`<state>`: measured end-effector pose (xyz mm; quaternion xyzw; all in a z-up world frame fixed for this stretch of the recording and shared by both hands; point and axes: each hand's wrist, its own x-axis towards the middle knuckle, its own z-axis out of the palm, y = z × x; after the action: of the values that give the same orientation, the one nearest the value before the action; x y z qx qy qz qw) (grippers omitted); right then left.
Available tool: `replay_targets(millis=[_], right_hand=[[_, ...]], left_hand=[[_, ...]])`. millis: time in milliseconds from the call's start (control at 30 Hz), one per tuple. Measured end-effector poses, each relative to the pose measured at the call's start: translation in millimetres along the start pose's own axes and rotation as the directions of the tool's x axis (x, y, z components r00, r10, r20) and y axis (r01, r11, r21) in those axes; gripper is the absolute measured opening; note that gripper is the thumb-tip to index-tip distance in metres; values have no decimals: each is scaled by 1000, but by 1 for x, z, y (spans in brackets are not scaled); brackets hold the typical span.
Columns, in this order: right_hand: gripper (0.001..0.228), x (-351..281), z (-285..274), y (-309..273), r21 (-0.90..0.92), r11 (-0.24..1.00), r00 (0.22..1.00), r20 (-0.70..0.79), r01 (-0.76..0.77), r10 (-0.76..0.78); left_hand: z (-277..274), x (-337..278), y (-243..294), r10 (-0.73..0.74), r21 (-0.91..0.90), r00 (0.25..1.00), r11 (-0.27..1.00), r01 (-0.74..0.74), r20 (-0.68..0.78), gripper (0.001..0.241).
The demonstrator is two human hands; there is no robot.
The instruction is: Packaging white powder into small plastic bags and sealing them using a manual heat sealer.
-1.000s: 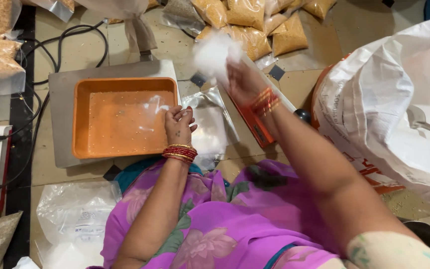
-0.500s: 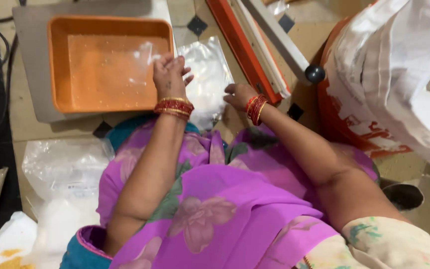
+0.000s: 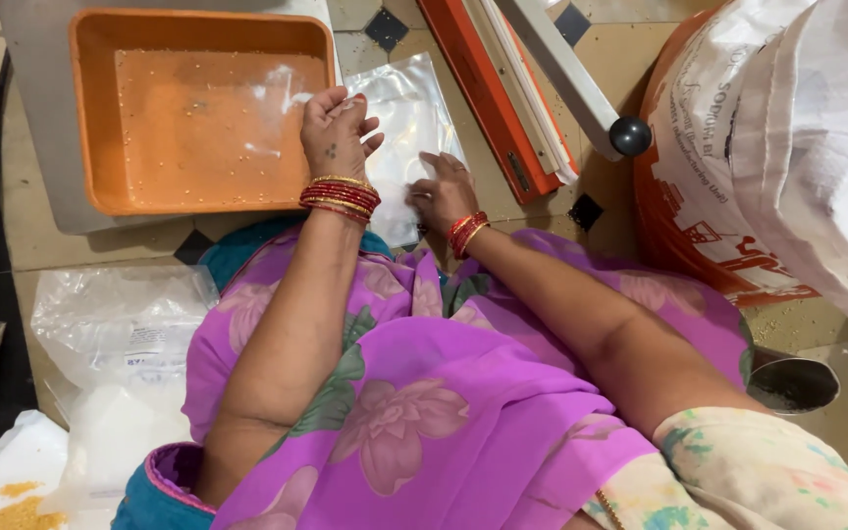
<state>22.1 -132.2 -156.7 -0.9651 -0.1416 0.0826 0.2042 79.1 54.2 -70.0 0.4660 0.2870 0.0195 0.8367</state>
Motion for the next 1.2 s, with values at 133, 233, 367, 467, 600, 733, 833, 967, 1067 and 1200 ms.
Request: replay_targets(millis=[133, 233, 367, 467, 600, 733, 833, 967, 1067, 1200], right_hand=[[12, 1, 2, 23, 445, 885, 985, -31, -137, 168], [9, 0, -36, 29, 869, 406, 948, 186, -282, 259], [11, -14, -84, 35, 928, -20, 901, 366, -372, 231], [6, -26, -132, 10, 895, -173, 899, 430, -412, 82], [6, -28, -150, -5, 894, -173, 904, 425, -413, 36], [12, -24, -146, -4, 938, -56, 931, 347, -343, 111], [10, -20, -118, 19, 966, 63, 957, 239, -252, 166], [6, -15, -110, 17, 950, 299, 969, 12, -87, 245], [4, -8, -104, 32, 918, 389, 925, -81, -76, 372], [4, -7, -115, 35, 948, 309, 877, -87, -72, 473]], left_hand=[[2, -7, 2, -53, 51, 996, 997, 50, 67, 33], [-4, 4, -14, -24, 155, 990, 988, 2, 139, 32], [-24, 44, -76, 260, 342, 836, 823, -454, 483, 33], [-8, 8, -41, -10, 503, 827, 798, -332, 562, 42], [21, -55, 21, -502, 222, 667, 858, 463, 550, 63], [26, -58, 15, -421, 242, 642, 905, 350, 641, 59], [31, -68, 19, -419, 340, 678, 905, 256, 604, 49], [23, -53, -16, -340, 342, 721, 928, 151, 604, 33], [18, -36, -26, -263, 249, 800, 957, 146, 540, 19], [12, -32, 8, -215, 544, 888, 838, -46, 406, 10]])
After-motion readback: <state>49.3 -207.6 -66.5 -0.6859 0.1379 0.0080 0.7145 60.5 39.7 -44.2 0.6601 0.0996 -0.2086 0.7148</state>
